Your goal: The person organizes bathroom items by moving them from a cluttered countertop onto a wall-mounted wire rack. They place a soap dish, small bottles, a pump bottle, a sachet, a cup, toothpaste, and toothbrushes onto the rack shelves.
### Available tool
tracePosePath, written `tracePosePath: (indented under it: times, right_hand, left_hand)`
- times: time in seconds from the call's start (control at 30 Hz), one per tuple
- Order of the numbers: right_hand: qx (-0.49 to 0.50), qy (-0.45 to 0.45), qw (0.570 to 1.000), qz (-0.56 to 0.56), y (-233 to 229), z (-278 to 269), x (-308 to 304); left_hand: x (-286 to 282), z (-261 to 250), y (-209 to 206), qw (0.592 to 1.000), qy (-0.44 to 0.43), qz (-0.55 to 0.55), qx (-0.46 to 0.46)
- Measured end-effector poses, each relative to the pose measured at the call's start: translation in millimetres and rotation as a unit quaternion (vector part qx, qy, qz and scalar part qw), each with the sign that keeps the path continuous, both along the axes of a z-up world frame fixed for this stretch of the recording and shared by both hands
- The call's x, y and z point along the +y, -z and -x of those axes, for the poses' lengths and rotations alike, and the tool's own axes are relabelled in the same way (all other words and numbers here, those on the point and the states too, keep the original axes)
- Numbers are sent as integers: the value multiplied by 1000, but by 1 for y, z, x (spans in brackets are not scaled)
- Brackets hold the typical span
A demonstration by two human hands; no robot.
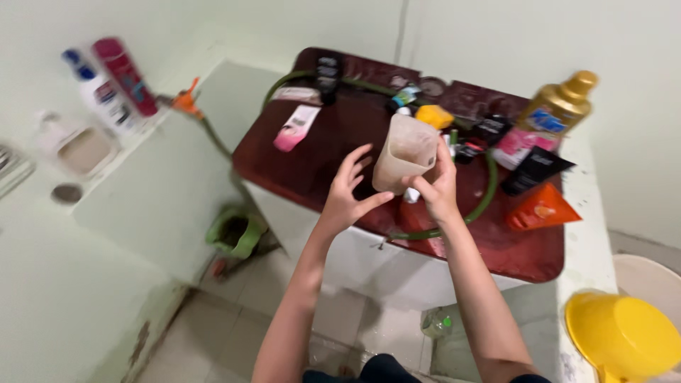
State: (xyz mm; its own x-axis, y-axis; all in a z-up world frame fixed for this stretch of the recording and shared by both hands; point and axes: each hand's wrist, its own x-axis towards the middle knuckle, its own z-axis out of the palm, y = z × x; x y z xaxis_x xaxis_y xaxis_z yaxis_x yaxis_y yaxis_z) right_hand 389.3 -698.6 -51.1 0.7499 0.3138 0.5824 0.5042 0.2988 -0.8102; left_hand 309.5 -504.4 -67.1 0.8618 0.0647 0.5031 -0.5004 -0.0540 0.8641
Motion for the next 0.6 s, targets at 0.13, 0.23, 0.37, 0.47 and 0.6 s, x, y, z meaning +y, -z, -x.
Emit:
tracePosePath:
  times: [0.13, 0.23, 0.37, 0.47, 0.6]
  right_hand:
    - [24, -91, 995, 11, -2, 20, 44]
    - [33, -126, 991, 18, -3, 38, 81]
    - [29, -109, 990, 86, -4, 64, 130]
    - [-30, -116, 988, 94, 0, 89, 175]
    - [-16, -186, 979, 84, 3, 123, 234]
  left_hand:
    - [23, 20, -6, 995, 26, 86, -32]
    - [51, 46, -6, 991, 19, 130, 11]
    - [85, 88, -2, 995, -93, 37, 13]
    - [101, 119, 3, 979, -203, 5, -10]
    - [145, 160, 1, 960, -279, 20, 22]
